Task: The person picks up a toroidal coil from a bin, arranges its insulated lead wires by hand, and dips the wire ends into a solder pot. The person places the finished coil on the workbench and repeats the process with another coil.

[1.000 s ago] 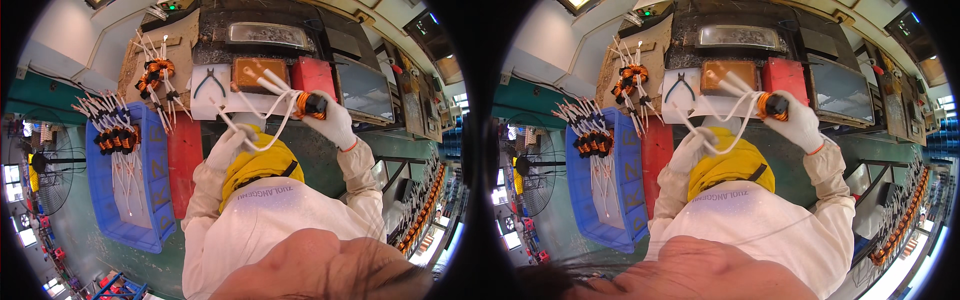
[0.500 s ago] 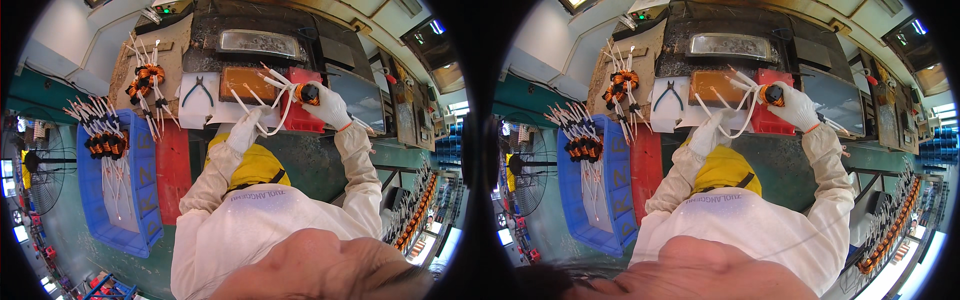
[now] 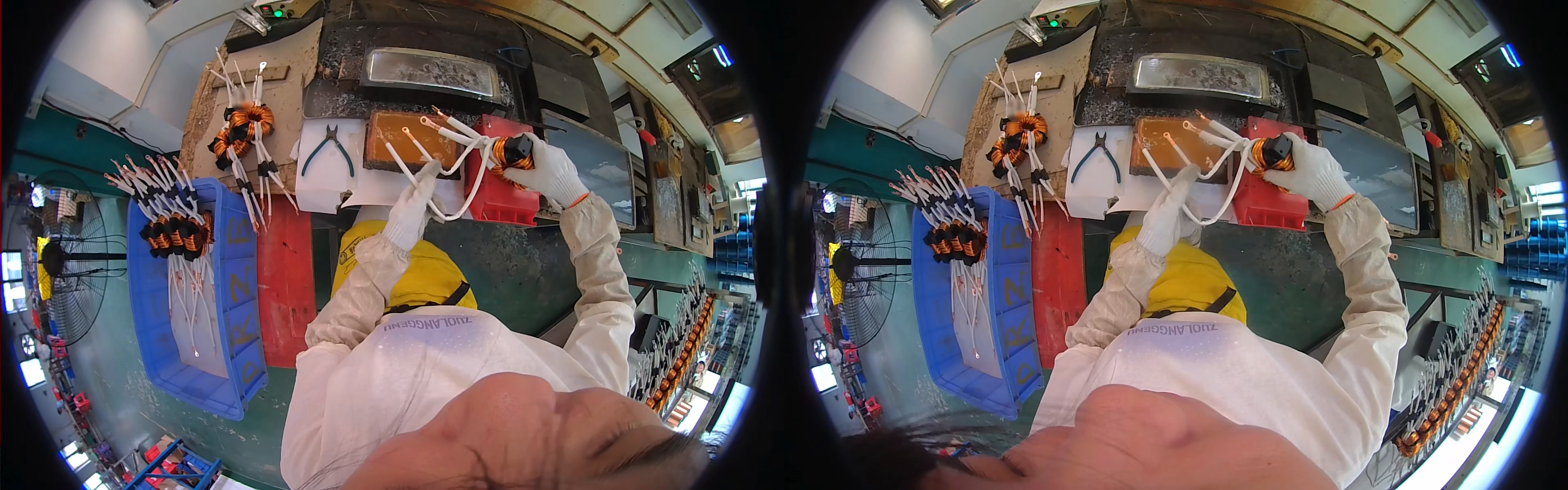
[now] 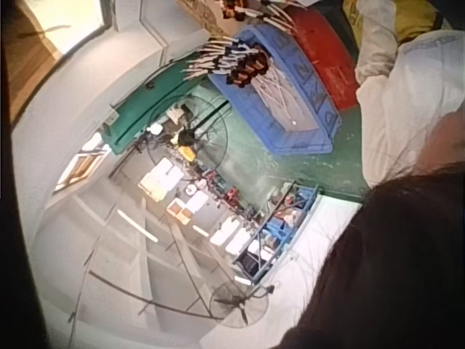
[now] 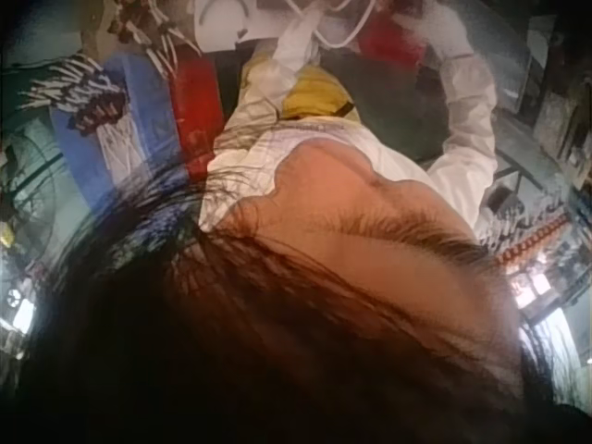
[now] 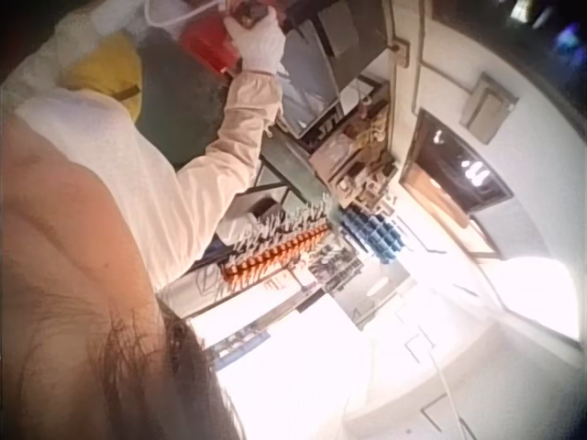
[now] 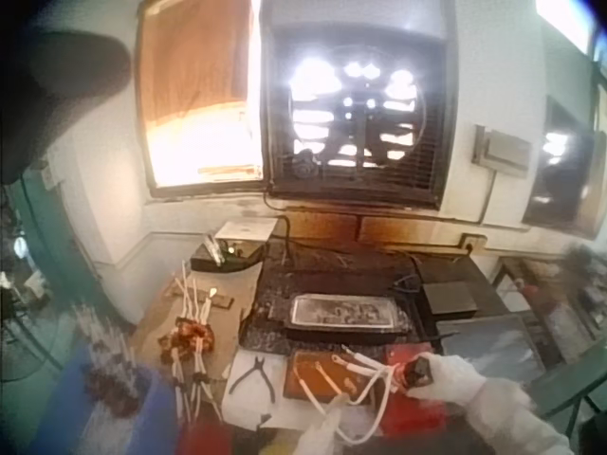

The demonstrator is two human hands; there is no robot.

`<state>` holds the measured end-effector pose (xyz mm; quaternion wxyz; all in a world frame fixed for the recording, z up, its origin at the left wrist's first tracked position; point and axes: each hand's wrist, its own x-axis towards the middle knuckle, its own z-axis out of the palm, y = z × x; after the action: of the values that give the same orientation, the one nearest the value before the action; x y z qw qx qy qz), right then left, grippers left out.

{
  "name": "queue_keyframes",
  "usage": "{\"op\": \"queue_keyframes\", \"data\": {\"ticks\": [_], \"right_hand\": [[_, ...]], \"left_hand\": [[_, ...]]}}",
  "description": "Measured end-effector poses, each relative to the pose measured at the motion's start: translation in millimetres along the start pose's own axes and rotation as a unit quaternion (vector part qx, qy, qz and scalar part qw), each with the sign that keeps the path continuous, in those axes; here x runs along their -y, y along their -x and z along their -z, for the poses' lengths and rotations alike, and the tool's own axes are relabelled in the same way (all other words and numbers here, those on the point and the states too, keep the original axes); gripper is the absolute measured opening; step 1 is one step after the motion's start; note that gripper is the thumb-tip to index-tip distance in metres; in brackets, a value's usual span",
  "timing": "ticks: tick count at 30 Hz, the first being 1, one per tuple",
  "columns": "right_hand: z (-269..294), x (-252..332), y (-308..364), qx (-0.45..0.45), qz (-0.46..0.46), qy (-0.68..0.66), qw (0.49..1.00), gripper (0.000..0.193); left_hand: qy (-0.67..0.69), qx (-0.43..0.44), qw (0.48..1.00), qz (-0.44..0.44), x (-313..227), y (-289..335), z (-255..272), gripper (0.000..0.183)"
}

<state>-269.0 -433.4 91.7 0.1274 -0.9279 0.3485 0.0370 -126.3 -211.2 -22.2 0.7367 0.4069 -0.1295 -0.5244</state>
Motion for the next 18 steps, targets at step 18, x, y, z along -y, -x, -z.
{"op": "queue_keyframes", "data": {"ticks": [18], "right_hand": [[21,29,-23,0.096,0.027,0.059,0.993,0.067]], "left_hand": [[-0.004,-0.032,0.999,-0.003,13,5,10,0.057]]}}
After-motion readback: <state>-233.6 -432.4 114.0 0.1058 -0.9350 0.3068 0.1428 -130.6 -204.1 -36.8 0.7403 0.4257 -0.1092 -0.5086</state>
